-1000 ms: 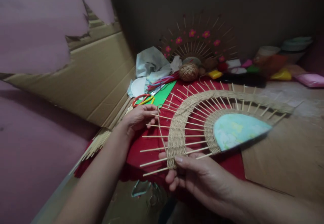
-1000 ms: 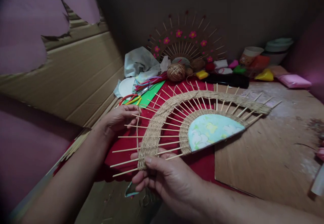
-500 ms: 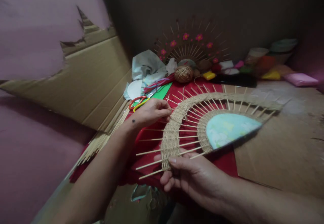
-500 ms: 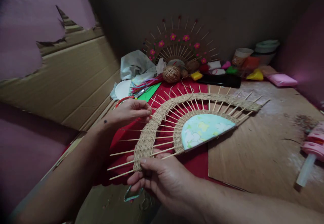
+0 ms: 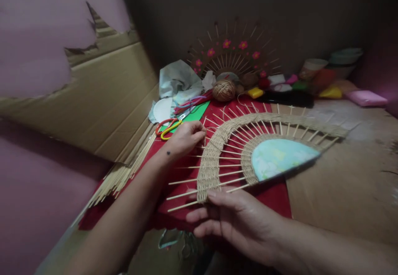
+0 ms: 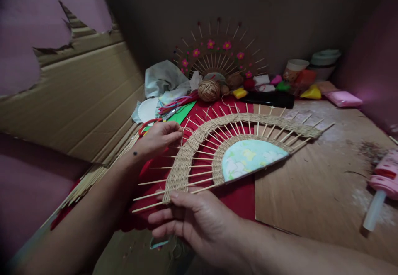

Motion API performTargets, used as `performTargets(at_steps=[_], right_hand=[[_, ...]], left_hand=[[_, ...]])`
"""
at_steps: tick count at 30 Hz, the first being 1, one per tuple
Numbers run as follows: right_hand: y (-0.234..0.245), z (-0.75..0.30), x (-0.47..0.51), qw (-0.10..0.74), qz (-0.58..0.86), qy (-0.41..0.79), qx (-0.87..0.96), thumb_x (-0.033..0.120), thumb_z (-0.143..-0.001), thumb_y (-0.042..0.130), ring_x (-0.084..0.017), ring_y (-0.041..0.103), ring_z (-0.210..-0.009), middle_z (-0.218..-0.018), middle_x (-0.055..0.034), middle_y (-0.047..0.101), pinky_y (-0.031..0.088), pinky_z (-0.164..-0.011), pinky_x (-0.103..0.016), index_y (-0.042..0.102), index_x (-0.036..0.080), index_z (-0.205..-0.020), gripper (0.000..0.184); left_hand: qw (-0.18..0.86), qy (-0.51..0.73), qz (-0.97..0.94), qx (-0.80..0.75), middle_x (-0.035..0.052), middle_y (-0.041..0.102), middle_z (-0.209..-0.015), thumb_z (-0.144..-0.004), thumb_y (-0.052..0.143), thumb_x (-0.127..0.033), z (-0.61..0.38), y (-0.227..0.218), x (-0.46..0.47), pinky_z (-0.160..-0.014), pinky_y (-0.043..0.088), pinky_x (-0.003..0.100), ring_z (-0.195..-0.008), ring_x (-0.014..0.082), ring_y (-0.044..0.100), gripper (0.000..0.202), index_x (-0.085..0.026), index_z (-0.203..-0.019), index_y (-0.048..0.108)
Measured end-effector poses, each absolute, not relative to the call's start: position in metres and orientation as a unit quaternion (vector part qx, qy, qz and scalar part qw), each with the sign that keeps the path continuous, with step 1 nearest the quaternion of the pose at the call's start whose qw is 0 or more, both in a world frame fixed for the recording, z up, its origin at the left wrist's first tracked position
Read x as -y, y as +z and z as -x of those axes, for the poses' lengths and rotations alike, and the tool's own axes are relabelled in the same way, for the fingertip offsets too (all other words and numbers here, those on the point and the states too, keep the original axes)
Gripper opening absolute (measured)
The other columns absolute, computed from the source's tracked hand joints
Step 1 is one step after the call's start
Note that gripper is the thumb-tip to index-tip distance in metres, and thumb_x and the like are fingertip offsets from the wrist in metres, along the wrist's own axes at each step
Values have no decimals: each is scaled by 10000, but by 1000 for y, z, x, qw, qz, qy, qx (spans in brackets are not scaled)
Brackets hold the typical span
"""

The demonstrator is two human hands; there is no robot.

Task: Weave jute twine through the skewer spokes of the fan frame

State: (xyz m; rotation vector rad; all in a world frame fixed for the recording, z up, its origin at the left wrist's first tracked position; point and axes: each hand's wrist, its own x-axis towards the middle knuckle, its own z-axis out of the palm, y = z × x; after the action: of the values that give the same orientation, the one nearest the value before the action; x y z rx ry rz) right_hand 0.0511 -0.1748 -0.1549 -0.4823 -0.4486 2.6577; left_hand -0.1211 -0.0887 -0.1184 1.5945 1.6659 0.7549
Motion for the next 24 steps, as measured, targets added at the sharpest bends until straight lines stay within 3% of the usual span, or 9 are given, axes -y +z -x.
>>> performTargets(at_steps=[4,9,16,24], right_hand=[[-158,-53,172,123,144,963,190,270,-780,546,-195,643,-725,-913,-160,624,474,-696,-326,619,12,-865,281],[-166,-51,171,64,96,969,217,189,-739,580,-175,653,-685,-807,-95,645,450,-677,-307,573,69,-1021,307],[-174,-50,169,60,115,962,242,158,-678,640,-137,643,-700,-771,-89,667,428,-748,-298,610,55,-954,296],[-175,-51,161,31,142,940,307,192,-664,715,-78,611,-748,-848,-51,665,429,-778,-216,660,89,-932,292]], left_hand=[[261,269,-676,-635,-25,542,-566,-766,482,-194,125,-122,84,-477,392,208,-497,87,489,78,-155,-721,532],[225,261,-731,-589,-21,551,-598,-787,462,-218,139,-118,68,-507,391,211,-525,88,494,102,-158,-745,534],[237,230,-771,-545,-3,552,-642,-790,443,-209,165,-110,30,-539,406,224,-557,98,510,103,-157,-776,531],[95,128,-815,-557,4,556,-710,-814,414,-240,177,-128,37,-608,376,252,-649,129,497,139,-177,-788,535]])
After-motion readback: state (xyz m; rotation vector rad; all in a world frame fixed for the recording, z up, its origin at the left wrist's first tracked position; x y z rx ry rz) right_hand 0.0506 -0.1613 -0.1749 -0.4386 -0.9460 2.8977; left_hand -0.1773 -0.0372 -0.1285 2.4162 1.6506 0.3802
